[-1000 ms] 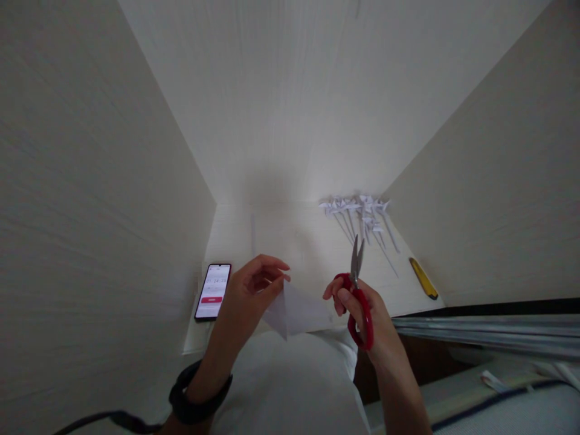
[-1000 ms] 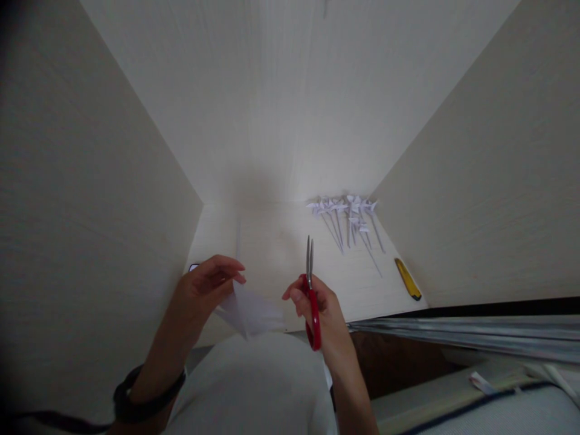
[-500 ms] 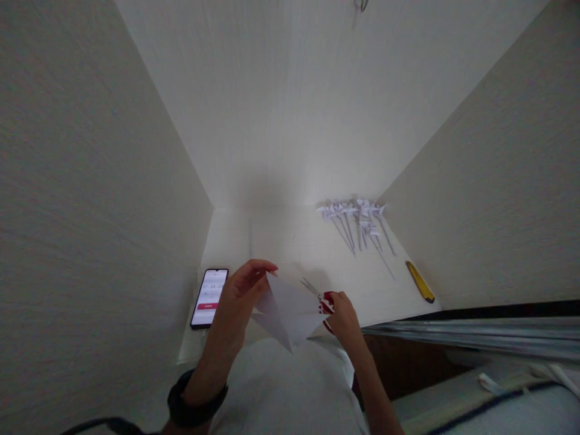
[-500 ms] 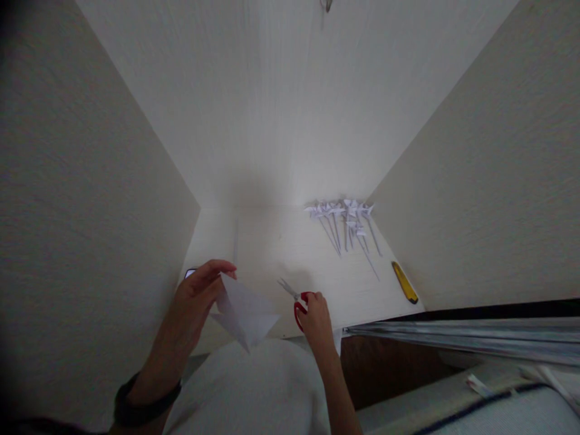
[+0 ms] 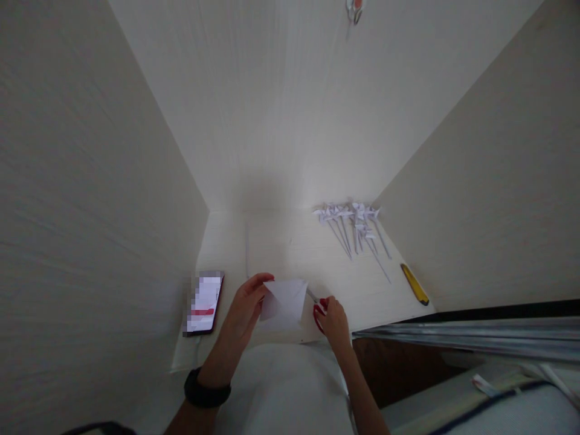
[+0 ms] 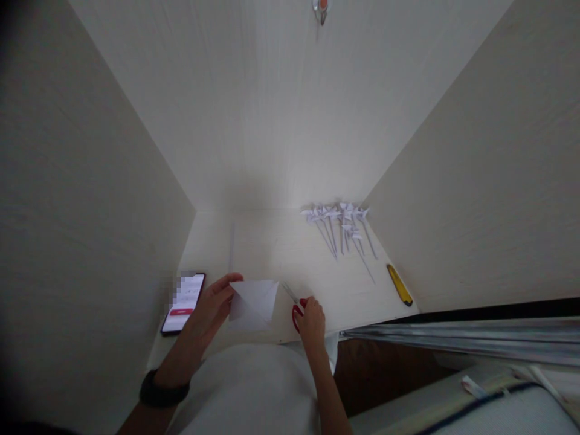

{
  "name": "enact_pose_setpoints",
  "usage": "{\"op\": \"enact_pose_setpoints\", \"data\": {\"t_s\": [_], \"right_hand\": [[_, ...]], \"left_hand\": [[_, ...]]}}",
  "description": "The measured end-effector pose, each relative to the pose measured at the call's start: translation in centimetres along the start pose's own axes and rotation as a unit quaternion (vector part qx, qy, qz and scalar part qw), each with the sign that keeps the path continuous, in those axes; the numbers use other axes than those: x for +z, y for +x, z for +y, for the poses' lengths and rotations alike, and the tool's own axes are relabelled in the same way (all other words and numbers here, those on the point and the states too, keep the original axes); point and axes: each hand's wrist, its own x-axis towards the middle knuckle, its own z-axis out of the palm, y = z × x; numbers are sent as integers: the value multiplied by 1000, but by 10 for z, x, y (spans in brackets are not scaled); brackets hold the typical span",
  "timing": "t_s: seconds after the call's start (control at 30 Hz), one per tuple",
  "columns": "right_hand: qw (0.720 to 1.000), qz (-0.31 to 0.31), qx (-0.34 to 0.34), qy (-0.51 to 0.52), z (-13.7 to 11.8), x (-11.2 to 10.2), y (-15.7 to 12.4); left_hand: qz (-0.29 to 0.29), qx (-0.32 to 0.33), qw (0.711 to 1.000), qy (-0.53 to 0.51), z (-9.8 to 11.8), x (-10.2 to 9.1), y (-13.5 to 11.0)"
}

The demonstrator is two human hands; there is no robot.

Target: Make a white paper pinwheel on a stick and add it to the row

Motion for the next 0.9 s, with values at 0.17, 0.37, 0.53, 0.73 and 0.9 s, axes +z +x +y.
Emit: {"op": "enact_pose_setpoints", "data": {"t_s": [0.17,0.37,0.53,0.73,0.9], "right_hand": [[1000,21,-3,3,4,7,-1],[998,55,-8,4,11,14,1],[997,77,-12,3,13,20,3],[996,92,-12,5,15,26,4],[996,93,-4,6,15,28,5]], "left_hand": [[4,-10,1000,-4,-1,-2,1],[0,-10,1000,-2,-3,-3,3],[-8,0,1000,6,-4,-3,3],[-12,7,1000,14,-5,-5,4],[-13,10,1000,22,-6,-7,6]]}}
